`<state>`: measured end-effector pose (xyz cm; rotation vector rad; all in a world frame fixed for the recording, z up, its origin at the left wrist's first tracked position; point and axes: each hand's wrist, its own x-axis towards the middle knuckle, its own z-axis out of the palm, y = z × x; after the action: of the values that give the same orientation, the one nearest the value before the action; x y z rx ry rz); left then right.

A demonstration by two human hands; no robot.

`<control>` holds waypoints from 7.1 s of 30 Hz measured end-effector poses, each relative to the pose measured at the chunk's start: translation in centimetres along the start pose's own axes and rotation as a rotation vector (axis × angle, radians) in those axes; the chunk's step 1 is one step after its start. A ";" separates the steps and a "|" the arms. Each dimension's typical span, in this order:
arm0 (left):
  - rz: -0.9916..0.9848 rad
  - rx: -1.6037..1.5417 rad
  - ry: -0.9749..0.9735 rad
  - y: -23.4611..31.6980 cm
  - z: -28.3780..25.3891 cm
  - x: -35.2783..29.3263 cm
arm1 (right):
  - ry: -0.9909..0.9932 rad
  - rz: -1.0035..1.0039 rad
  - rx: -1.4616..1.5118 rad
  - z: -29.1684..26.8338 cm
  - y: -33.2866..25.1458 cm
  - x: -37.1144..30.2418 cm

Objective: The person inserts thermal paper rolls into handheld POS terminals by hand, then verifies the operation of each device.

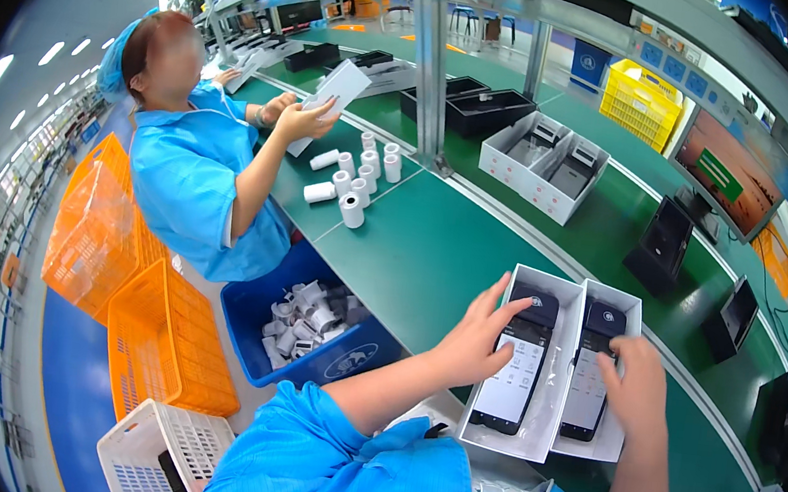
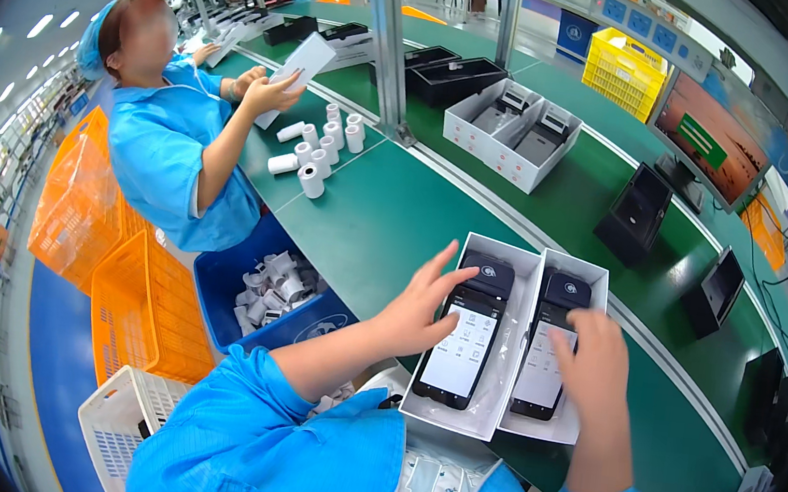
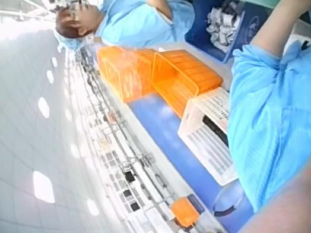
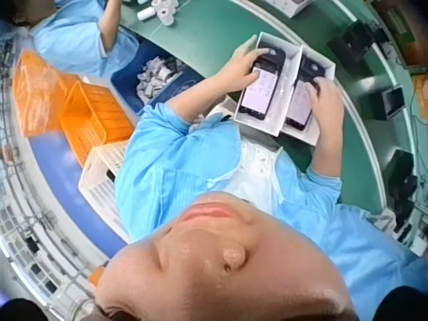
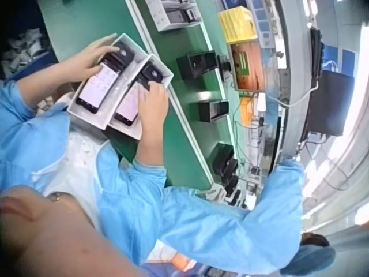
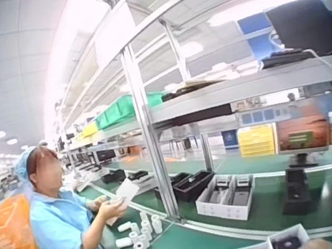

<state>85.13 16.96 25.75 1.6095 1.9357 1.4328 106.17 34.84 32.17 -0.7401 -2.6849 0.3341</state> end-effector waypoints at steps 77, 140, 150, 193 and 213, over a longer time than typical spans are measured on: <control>0.059 0.730 -0.943 1.9 2.4 14.6 | -0.587 -0.705 -0.230 0.6 2.0 11.2; 0.639 0.717 -0.620 -0.7 1.4 13.2 | 0.004 -0.629 -0.277 2.5 8.4 9.3; 0.696 0.824 -0.157 -2.5 5.1 12.5 | 0.145 -0.613 -0.268 2.4 7.9 9.6; -0.311 0.167 0.823 -13.9 -14.1 2.6 | 0.236 -0.378 0.480 -0.2 7.3 8.3; -0.318 -1.054 -0.273 2.7 5.0 5.7 | 0.105 -0.531 0.534 -0.6 1.4 2.7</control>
<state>88.27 24.16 27.58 0.8750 0.9084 1.5596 104.84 37.56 32.93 0.1074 -2.3983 0.7914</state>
